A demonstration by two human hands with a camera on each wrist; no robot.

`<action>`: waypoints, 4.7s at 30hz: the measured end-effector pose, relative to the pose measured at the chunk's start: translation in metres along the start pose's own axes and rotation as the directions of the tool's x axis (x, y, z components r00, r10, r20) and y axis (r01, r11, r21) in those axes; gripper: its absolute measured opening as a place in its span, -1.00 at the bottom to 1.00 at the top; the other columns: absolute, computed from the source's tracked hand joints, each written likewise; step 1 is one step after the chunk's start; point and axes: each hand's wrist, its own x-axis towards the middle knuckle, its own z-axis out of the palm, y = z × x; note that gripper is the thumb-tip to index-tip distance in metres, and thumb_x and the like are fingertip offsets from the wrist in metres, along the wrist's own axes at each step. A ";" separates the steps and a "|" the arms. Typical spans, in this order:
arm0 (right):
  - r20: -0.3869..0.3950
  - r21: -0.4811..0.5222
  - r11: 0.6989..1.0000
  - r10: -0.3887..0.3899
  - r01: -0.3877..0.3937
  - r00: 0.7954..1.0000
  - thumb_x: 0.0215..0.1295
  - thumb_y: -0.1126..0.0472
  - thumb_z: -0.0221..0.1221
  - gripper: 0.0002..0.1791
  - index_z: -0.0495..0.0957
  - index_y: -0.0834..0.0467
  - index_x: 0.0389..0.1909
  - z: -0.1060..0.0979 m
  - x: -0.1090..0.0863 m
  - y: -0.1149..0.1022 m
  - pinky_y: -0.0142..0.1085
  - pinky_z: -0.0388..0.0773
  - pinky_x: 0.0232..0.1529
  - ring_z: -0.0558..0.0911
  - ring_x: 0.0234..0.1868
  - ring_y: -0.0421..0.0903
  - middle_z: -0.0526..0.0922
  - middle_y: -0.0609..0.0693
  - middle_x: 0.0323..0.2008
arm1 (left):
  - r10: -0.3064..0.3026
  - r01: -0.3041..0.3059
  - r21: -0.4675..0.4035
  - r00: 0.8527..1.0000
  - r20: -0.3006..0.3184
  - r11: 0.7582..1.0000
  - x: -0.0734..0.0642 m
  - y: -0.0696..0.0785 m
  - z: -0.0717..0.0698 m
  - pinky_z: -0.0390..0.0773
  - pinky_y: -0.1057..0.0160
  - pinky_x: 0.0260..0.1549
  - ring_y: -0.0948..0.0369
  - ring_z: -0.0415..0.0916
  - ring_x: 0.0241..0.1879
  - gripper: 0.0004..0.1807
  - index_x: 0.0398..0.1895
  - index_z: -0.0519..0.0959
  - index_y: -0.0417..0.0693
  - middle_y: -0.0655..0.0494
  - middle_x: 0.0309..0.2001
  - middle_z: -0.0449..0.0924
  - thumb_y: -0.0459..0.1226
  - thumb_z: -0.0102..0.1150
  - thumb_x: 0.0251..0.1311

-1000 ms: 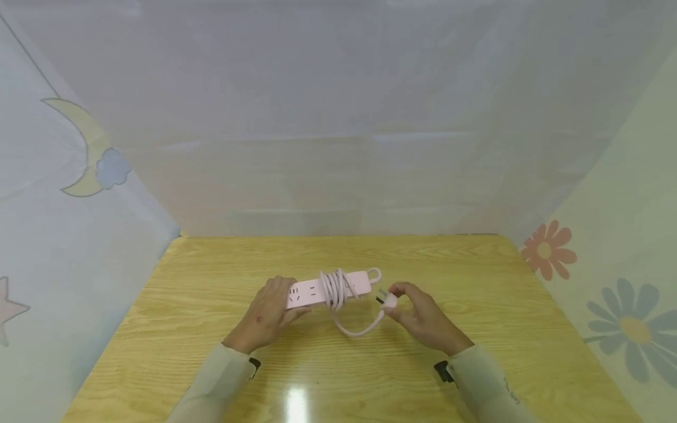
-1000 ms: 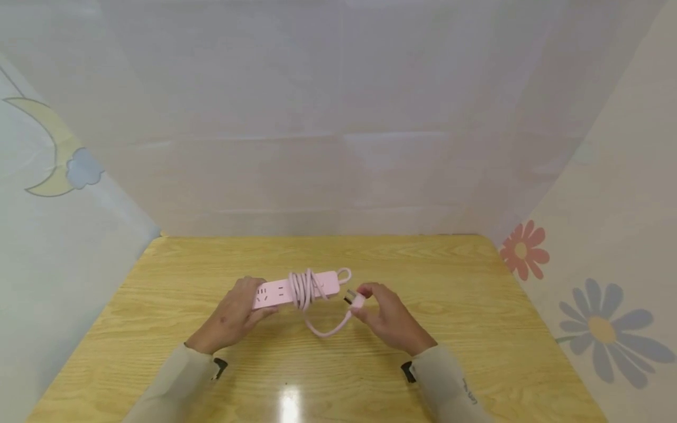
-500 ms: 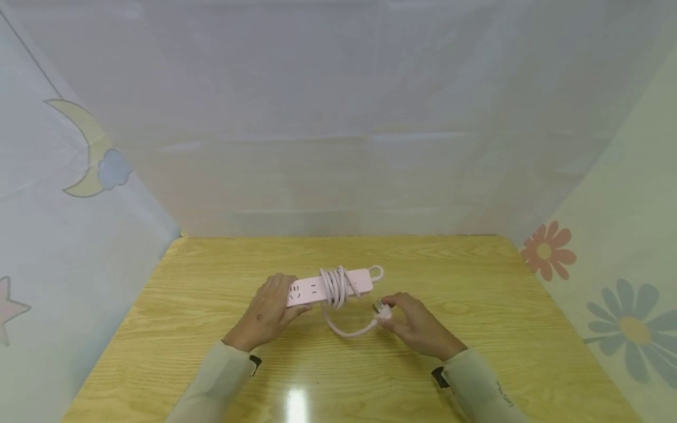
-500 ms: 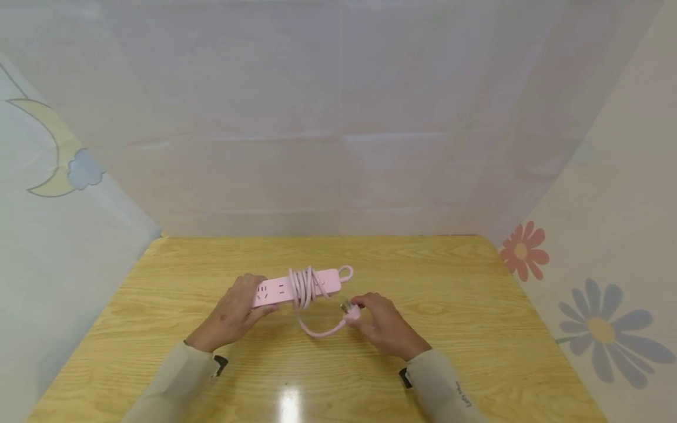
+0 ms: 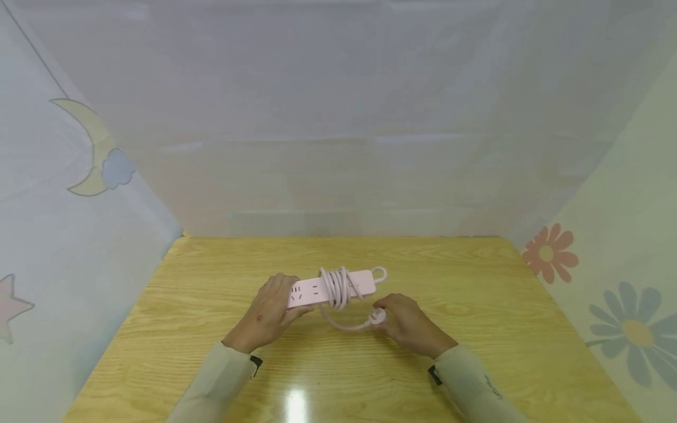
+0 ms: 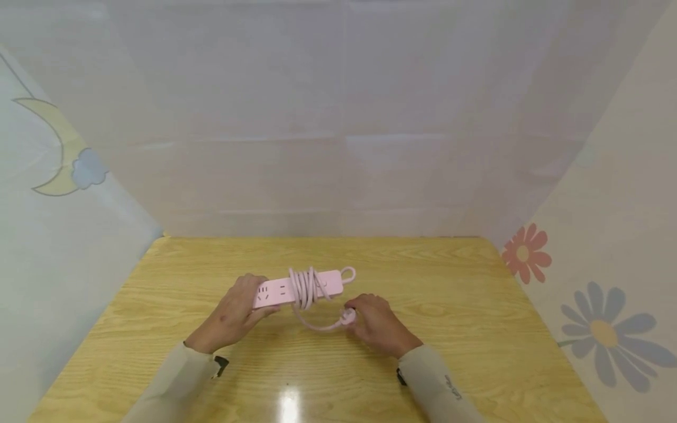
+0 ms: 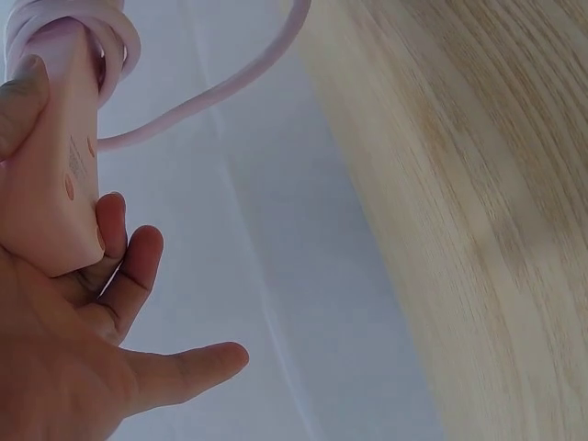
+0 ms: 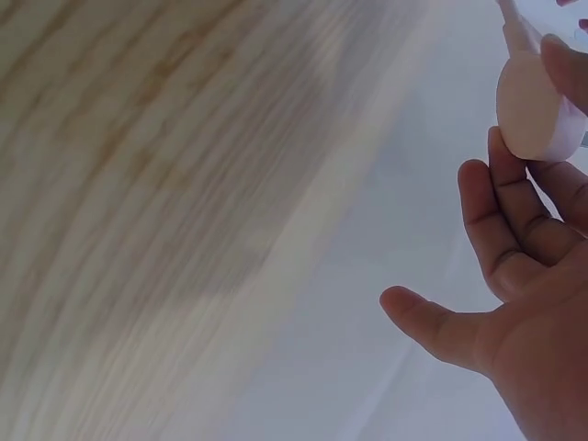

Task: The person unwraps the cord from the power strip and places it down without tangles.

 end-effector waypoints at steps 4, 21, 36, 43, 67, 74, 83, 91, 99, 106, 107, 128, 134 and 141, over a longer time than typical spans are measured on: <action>0.003 -0.017 1.000 0.010 -0.010 1.000 0.14 0.26 0.45 -0.60 0.58 0.22 -0.02 0.003 0.004 0.000 -0.02 0.48 0.02 0.56 -0.04 -0.03 0.63 -0.05 -0.09 | 0.007 -0.007 -0.006 1.000 0.000 1.000 0.000 0.000 -0.001 0.29 0.23 -0.29 0.25 0.21 -0.29 -0.48 0.09 0.39 -0.21 0.18 -0.24 0.34 -0.09 0.34 0.25; 0.066 -0.146 0.989 0.006 0.004 0.998 0.08 0.22 0.47 -0.71 0.62 0.13 -0.20 0.013 0.010 0.002 0.01 0.39 0.08 0.51 -0.12 -0.09 0.58 -0.11 -0.20 | 0.000 0.000 -0.006 1.000 0.006 1.000 -0.001 0.000 -0.001 0.31 0.24 -0.28 0.27 0.21 -0.29 -0.46 0.12 0.39 -0.22 0.18 -0.23 0.35 -0.08 0.33 0.26; 0.134 -0.237 0.971 0.031 0.001 0.991 0.05 0.19 0.51 -0.61 0.62 0.18 -0.13 0.021 0.012 -0.001 0.34 0.18 0.26 0.52 0.01 0.03 0.57 -0.02 -0.11 | 0.015 -0.015 -0.008 1.000 0.008 1.000 0.003 -0.001 -0.002 0.28 0.25 -0.29 0.27 0.19 -0.29 -0.45 0.13 0.39 -0.21 0.21 -0.25 0.30 -0.06 0.32 0.26; 0.136 -0.298 0.953 -0.011 0.051 0.991 0.04 0.15 0.52 -0.57 0.60 0.17 -0.11 0.020 0.011 -0.004 0.34 0.27 0.19 0.53 -0.03 0.02 0.55 -0.03 -0.14 | 0.032 -0.032 0.003 0.999 -0.004 0.999 0.004 -0.001 -0.003 0.27 0.25 -0.29 0.26 0.19 -0.29 -0.45 0.12 0.39 -0.22 0.19 -0.25 0.31 -0.07 0.34 0.25; 0.141 -0.072 0.972 0.232 -0.224 0.962 0.06 -0.25 0.42 0.02 0.30 0.23 0.43 -0.014 0.003 -0.010 0.28 -0.02 0.38 0.32 0.38 0.25 0.39 0.21 0.35 | 0.005 -0.004 -0.034 1.000 0.017 0.999 0.004 0.000 -0.005 0.28 0.26 -0.30 0.28 0.18 -0.31 -0.44 0.14 0.38 -0.21 0.21 -0.26 0.30 -0.06 0.33 0.26; 0.112 -0.071 0.967 0.250 -0.243 0.962 0.17 -0.19 0.37 0.04 0.16 0.29 0.49 -0.024 -0.005 0.001 0.28 0.00 0.37 0.25 0.41 0.32 0.30 0.27 0.41 | 0.002 -0.001 -0.044 1.000 0.021 0.999 0.005 0.000 -0.005 0.29 0.27 -0.30 0.28 0.19 -0.30 -0.43 0.14 0.38 -0.23 0.19 -0.25 0.32 -0.06 0.33 0.25; 0.067 -0.048 0.968 0.251 -0.248 0.966 0.18 -0.18 0.37 0.12 0.00 0.27 0.55 -0.039 -0.004 0.000 0.34 0.13 0.29 0.20 0.41 0.40 0.17 0.35 0.45 | 0.021 -0.020 -0.042 1.000 0.011 0.999 0.005 -0.002 -0.003 0.29 0.28 -0.31 0.27 0.20 -0.28 -0.43 0.12 0.40 -0.22 0.19 -0.24 0.34 -0.06 0.34 0.24; 0.044 -0.027 0.978 0.207 -0.206 0.977 0.20 -0.16 0.37 0.15 -0.07 0.29 0.56 -0.045 0.001 -0.003 0.36 0.15 0.27 0.18 0.41 0.43 0.12 0.36 0.46 | 0.036 -0.036 -0.044 0.999 0.009 0.998 0.005 -0.004 -0.001 0.27 0.28 -0.32 0.28 0.18 -0.29 -0.46 0.11 0.40 -0.20 0.20 -0.25 0.32 -0.05 0.33 0.25; 0.028 -0.021 0.985 0.170 -0.170 0.985 0.19 -0.16 0.38 0.17 -0.10 0.27 0.57 -0.048 0.007 -0.006 0.31 0.18 0.28 0.18 0.42 0.39 0.11 0.34 0.48 | 0.043 -0.043 -0.033 0.999 0.003 0.999 0.004 -0.003 -0.002 0.29 0.27 -0.30 0.27 0.20 -0.28 -0.45 0.11 0.40 -0.21 0.18 -0.23 0.34 -0.06 0.34 0.24; 0.044 0.026 0.991 0.131 -0.133 0.990 0.15 -0.24 0.37 0.21 -0.13 0.17 0.60 -0.054 0.015 -0.010 0.26 0.18 0.32 0.15 0.46 0.30 0.08 0.24 0.51 | 0.042 -0.042 -0.024 0.999 0.000 0.999 0.004 -0.004 -0.002 0.29 0.27 -0.30 0.27 0.20 -0.28 -0.45 0.12 0.40 -0.21 0.19 -0.23 0.33 -0.06 0.34 0.24; 0.048 0.043 0.991 0.124 -0.126 0.991 0.14 -0.25 0.36 0.21 -0.12 0.17 0.60 -0.054 0.017 -0.011 0.24 0.18 0.33 0.14 0.47 0.28 0.07 0.22 0.52 | 0.040 -0.040 -0.025 0.999 0.000 0.999 0.004 -0.004 -0.002 0.29 0.28 -0.30 0.27 0.20 -0.27 -0.45 0.12 0.40 -0.21 0.19 -0.23 0.33 -0.06 0.34 0.24; 0.107 0.158 0.983 0.081 -0.097 0.991 0.13 0.07 0.47 0.07 0.05 0.17 0.56 -0.050 0.036 -0.021 0.19 0.30 0.27 0.30 0.40 0.21 0.15 0.17 0.50 | 0.032 -0.031 -0.054 0.999 0.022 0.998 0.007 -0.002 -0.001 0.29 0.27 -0.28 0.25 0.23 -0.24 -0.46 0.11 0.42 -0.19 0.19 -0.21 0.35 -0.07 0.36 0.22; 0.111 0.174 0.982 0.049 -0.068 0.993 0.15 0.02 0.44 0.05 0.06 0.15 0.56 -0.048 0.040 -0.020 0.18 0.31 0.27 0.33 0.39 0.21 0.16 0.16 0.50 | 0.016 -0.015 -0.051 1.000 0.027 0.999 0.007 -0.002 -0.002 0.28 0.26 -0.28 0.25 0.22 -0.25 -0.44 0.14 0.41 -0.20 0.19 -0.21 0.35 -0.06 0.34 0.24; 0.091 0.176 0.984 -0.009 -0.007 0.996 0.14 -0.01 0.43 0.00 0.14 0.20 0.52 -0.047 0.043 -0.019 0.22 0.23 0.31 0.19 0.46 0.23 0.20 0.19 0.48 | 0.012 -0.011 -0.052 1.000 0.025 0.999 0.005 -0.003 -0.003 0.28 0.26 -0.29 0.25 0.22 -0.25 -0.46 0.12 0.41 -0.19 0.20 -0.21 0.35 -0.06 0.34 0.24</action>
